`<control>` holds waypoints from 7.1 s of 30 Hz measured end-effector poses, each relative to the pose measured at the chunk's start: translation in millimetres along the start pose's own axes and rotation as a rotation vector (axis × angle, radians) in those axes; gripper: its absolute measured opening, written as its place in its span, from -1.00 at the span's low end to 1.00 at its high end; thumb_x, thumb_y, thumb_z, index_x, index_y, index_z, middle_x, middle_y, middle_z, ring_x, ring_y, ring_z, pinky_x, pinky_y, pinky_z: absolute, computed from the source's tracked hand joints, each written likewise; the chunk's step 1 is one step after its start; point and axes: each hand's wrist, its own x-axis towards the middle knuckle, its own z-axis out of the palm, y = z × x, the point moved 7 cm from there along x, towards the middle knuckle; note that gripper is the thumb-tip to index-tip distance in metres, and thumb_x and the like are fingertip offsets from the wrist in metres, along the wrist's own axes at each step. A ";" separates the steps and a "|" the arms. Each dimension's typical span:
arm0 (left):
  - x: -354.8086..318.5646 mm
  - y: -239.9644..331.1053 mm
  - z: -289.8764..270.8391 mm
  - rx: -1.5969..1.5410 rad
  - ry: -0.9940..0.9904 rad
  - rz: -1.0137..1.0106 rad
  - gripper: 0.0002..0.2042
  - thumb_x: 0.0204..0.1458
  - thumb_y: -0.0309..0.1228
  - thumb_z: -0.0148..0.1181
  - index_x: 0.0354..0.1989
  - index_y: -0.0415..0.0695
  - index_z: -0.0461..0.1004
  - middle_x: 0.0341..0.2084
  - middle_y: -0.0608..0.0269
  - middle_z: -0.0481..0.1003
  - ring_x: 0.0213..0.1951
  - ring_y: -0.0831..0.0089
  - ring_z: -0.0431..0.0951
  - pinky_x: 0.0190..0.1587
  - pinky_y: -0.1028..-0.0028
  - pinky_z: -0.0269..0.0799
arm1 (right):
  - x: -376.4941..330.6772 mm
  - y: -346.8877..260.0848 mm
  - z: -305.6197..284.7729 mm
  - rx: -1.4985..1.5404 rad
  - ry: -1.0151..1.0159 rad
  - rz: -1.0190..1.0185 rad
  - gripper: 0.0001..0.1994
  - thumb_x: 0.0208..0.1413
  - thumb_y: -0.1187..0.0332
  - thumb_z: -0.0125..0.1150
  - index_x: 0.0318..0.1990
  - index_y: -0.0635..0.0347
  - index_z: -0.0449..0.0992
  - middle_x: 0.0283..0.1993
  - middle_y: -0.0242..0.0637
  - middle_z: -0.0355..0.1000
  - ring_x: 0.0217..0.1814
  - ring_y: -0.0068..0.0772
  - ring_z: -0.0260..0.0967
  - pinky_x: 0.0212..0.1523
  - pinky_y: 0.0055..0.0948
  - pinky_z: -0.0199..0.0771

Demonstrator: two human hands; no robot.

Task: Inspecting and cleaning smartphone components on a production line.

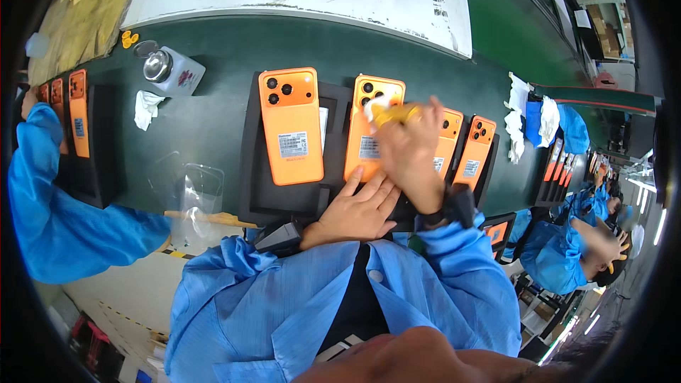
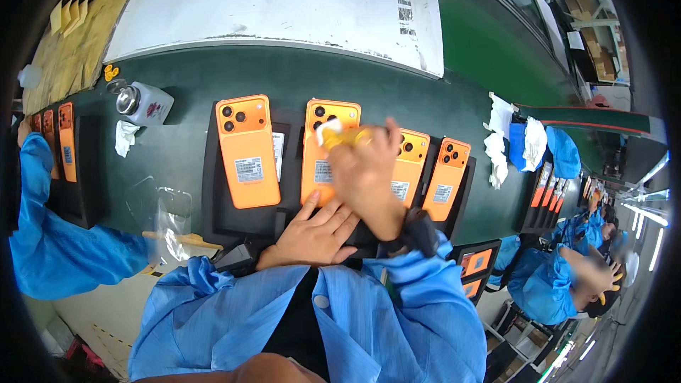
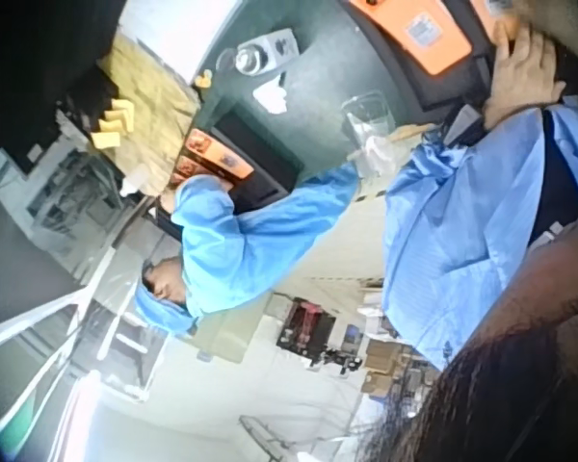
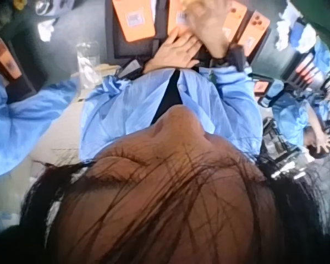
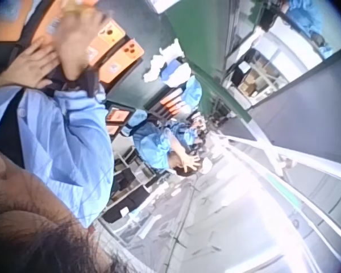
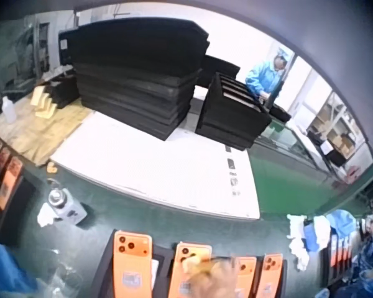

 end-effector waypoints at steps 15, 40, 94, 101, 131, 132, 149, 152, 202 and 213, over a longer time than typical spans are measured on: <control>-2.5 -1.4 -7.7 0.087 0.130 0.036 -0.37 -0.09 0.11 0.25 0.12 -0.02 0.52 0.11 0.25 0.50 0.29 0.28 0.34 0.41 -0.11 -0.11 | 32.2 -10.9 20.1 -0.052 -0.059 -0.003 -0.87 -0.13 0.41 0.32 -0.36 0.00 0.66 -0.32 -0.36 0.40 -0.10 -0.21 0.36 0.23 0.25 0.12; -1.1 -1.8 -8.9 -0.076 0.016 -0.005 -0.35 -0.02 0.04 0.25 0.21 -0.10 0.44 0.27 0.18 0.35 0.41 0.23 0.15 0.40 -0.10 -0.10 | -3.9 7.6 -5.4 -0.187 0.011 0.163 -0.97 -0.10 0.40 0.31 -0.48 0.06 0.57 -0.40 -0.24 0.41 -0.17 -0.07 0.33 0.14 0.17 0.21; -43.5 -57.7 -71.6 -0.037 0.209 -0.207 -0.54 0.03 -0.23 0.28 0.04 -0.30 0.50 0.20 -0.03 0.37 0.37 -0.04 0.15 0.31 -0.12 0.13 | 88.3 -77.2 53.4 0.068 -0.094 -0.236 -0.92 -0.08 0.41 0.30 -0.38 0.13 0.60 -0.43 -0.26 0.43 -0.20 -0.15 0.37 0.17 0.16 0.22; -44.0 -59.8 -67.8 -0.101 0.187 -0.216 -0.52 0.01 -0.25 0.28 0.07 -0.27 0.48 0.10 0.02 0.41 0.31 -0.03 0.19 0.31 -0.14 0.11 | 57.4 -92.4 46.7 0.119 -0.028 0.027 -0.95 -0.07 0.43 0.27 -0.44 0.18 0.58 -0.53 -0.21 0.42 -0.38 -0.11 0.36 -0.17 -0.12 0.25; -41.3 -57.2 -72.7 -0.041 0.177 -0.198 -0.50 0.01 -0.23 0.30 0.10 -0.24 0.47 0.14 0.00 0.40 0.37 -0.07 0.13 0.30 -0.18 0.10 | 97.3 -93.9 73.6 0.047 -0.025 -0.152 -0.99 -0.08 0.37 0.31 -0.46 0.02 0.62 -0.39 -0.32 0.42 -0.18 -0.14 0.35 0.14 0.18 0.22; -41.4 -56.7 -71.1 -0.041 0.173 -0.195 -0.50 0.01 -0.23 0.30 0.10 -0.24 0.47 0.14 0.00 0.40 0.37 -0.07 0.13 0.30 -0.18 0.10 | 96.5 -88.4 73.9 0.045 -0.024 -0.147 -0.99 -0.08 0.37 0.31 -0.46 0.02 0.62 -0.39 -0.32 0.42 -0.18 -0.14 0.35 0.14 0.18 0.22; -41.2 -57.9 -65.8 -0.041 0.115 -0.207 -0.51 0.04 -0.22 0.26 0.11 -0.23 0.48 0.18 0.04 0.40 0.36 -0.04 0.17 0.31 -0.18 0.09 | 49.4 -65.0 44.8 0.055 0.086 -0.066 -0.94 -0.06 0.40 0.34 -0.47 0.13 0.58 -0.41 -0.21 0.37 -0.20 -0.07 0.30 0.03 0.01 0.25; -41.8 -55.5 -70.3 -0.001 0.159 -0.204 -0.51 0.04 -0.22 0.26 0.11 -0.23 0.49 0.17 0.04 0.41 0.35 -0.04 0.18 0.31 -0.17 0.09 | 62.5 -63.1 51.1 0.111 0.120 -0.031 -0.95 -0.07 0.40 0.32 -0.47 0.14 0.59 -0.42 -0.21 0.35 -0.21 -0.06 0.30 0.02 0.02 0.26; 22.7 -21.7 -62.9 -1.480 0.277 -0.455 -0.80 0.21 -0.47 0.17 -0.10 -0.35 0.47 -0.25 0.15 0.56 -0.23 0.44 0.59 -0.14 0.45 0.55 | -95.4 -1.3 -27.1 2.101 0.203 0.911 -0.82 0.25 0.41 0.17 -0.03 0.18 0.50 -0.07 -0.32 0.53 0.00 -0.42 0.49 0.07 -0.35 0.48; 38.3 -1.1 -69.6 -1.530 0.152 -0.362 -0.83 0.21 -0.49 0.20 -0.11 -0.34 0.54 -0.32 0.21 0.62 -0.30 0.59 0.60 -0.23 0.58 0.50 | -98.7 6.7 -72.6 2.056 0.229 0.854 -0.71 0.26 0.37 0.15 0.08 0.28 0.46 0.01 -0.23 0.51 0.09 -0.36 0.46 0.11 -0.28 0.46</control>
